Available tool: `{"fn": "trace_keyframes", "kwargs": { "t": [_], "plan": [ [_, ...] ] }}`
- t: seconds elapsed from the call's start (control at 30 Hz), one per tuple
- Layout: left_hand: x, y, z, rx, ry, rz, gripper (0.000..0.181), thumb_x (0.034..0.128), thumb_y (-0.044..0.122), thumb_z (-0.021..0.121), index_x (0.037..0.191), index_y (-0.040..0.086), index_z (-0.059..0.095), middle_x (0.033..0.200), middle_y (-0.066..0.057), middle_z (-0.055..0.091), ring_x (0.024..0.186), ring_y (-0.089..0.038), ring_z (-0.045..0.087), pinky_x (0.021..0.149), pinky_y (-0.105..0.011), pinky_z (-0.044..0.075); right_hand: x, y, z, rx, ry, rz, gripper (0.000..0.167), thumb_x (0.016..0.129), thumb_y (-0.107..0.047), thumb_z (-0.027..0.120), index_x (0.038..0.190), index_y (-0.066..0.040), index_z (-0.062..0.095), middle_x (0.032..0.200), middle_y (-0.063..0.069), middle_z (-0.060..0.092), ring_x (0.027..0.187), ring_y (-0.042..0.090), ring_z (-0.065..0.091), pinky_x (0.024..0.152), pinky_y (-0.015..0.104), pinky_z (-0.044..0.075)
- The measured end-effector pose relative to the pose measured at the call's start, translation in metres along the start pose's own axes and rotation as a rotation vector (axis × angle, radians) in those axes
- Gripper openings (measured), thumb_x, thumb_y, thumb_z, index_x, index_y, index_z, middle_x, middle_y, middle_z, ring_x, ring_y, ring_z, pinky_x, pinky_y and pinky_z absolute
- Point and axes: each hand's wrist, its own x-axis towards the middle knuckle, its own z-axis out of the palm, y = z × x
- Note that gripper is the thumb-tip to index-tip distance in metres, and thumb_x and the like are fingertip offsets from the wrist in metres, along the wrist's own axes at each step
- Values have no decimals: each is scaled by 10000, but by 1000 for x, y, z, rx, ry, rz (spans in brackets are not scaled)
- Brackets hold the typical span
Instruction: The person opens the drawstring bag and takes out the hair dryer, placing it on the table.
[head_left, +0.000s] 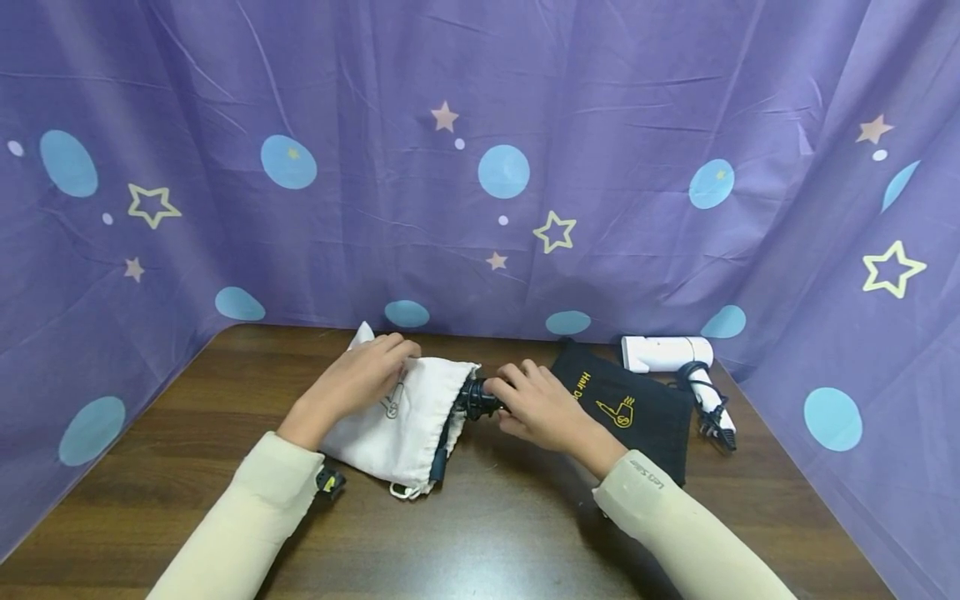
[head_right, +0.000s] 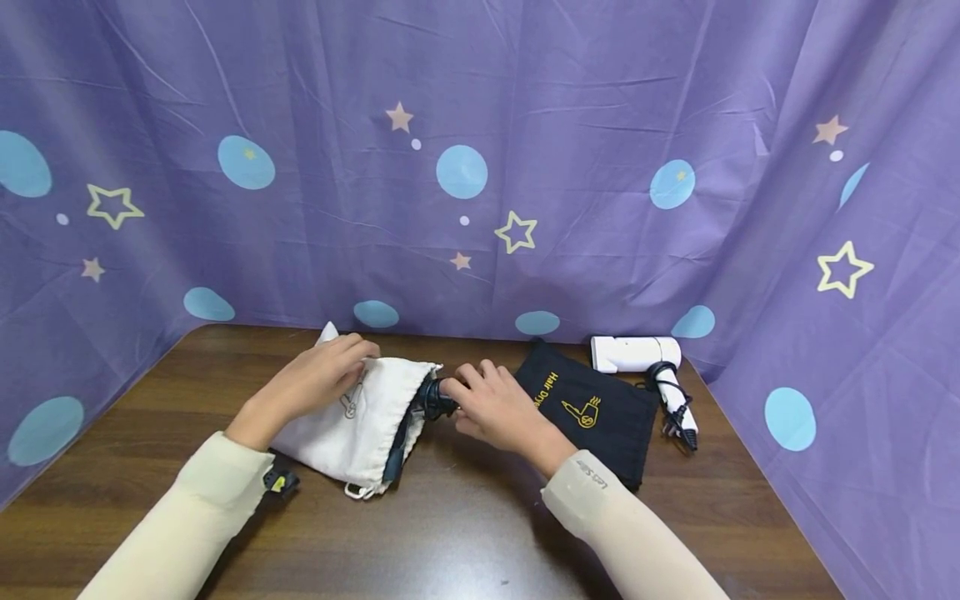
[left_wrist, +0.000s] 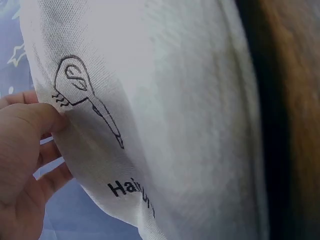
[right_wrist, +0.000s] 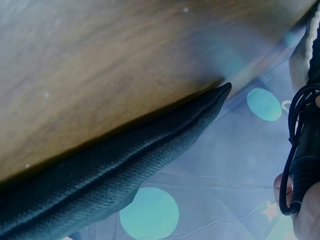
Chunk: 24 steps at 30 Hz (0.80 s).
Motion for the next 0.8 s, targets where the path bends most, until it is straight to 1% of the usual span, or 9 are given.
{"fn": "trace_keyframes", "kwargs": {
  "t": [0.1, 0.17, 0.37, 0.5, 0.63, 0.73, 0.8],
  "plan": [
    [-2, -3, -1, -1, -5, -27, 275, 913, -27, 660, 1151, 109, 636, 1016, -24, 625, 903, -220, 629, 786, -374, 534, -1, 1, -1, -3, 6, 17, 444, 880, -205, 774, 1269, -192, 560, 1122, 17, 558, 848, 219, 482, 676, 354, 428],
    [-3, -5, -2, -1, -18, -55, 262, 917, -16, 661, 1139, 119, 629, 1014, -24, 620, 909, -224, 628, 780, -377, 535, -2, 2, -1, -5, 3, 26, 434, 884, -209, 769, 1265, -193, 563, 1119, 15, 559, 856, 221, 492, 680, 354, 434],
    [-7, -8, -7, -44, -76, -168, 224, 950, 16, 625, 1128, 151, 623, 1034, -10, 607, 935, -206, 622, 770, -398, 540, -3, 4, -3, -8, -16, 35, 449, 887, -228, 779, 1277, -194, 559, 1133, 19, 556, 867, 234, 502, 689, 356, 433],
    [-10, -10, -10, -75, -81, -227, 198, 970, 30, 602, 1125, 151, 629, 1049, -14, 622, 932, -218, 638, 781, -431, 542, -3, 5, -4, -4, -23, 48, 441, 893, -230, 772, 1278, -191, 563, 1140, 18, 556, 878, 231, 499, 696, 359, 437],
    [-12, -12, -11, -82, -83, -252, 180, 987, 39, 591, 1122, 154, 621, 1047, -15, 630, 919, -227, 640, 784, -444, 537, -3, 5, -5, -12, -29, 63, 422, 906, -242, 753, 1280, -193, 563, 1152, 16, 559, 887, 227, 501, 702, 358, 440],
    [-13, -14, -11, -79, -84, -252, 189, 982, 34, 595, 1123, 157, 619, 1035, -12, 628, 899, -224, 632, 776, -443, 532, -4, 6, -4, -15, -27, 65, 435, 900, -238, 761, 1282, -197, 559, 1157, 18, 560, 887, 228, 504, 700, 356, 440],
    [-12, -13, -11, -84, -81, -243, 215, 967, 21, 596, 1133, 155, 620, 1041, -11, 631, 915, -217, 624, 784, -438, 529, -3, 6, -4, -13, -24, 62, 444, 892, -228, 769, 1281, -196, 559, 1154, 19, 560, 881, 226, 499, 695, 354, 436]
  ]
}}
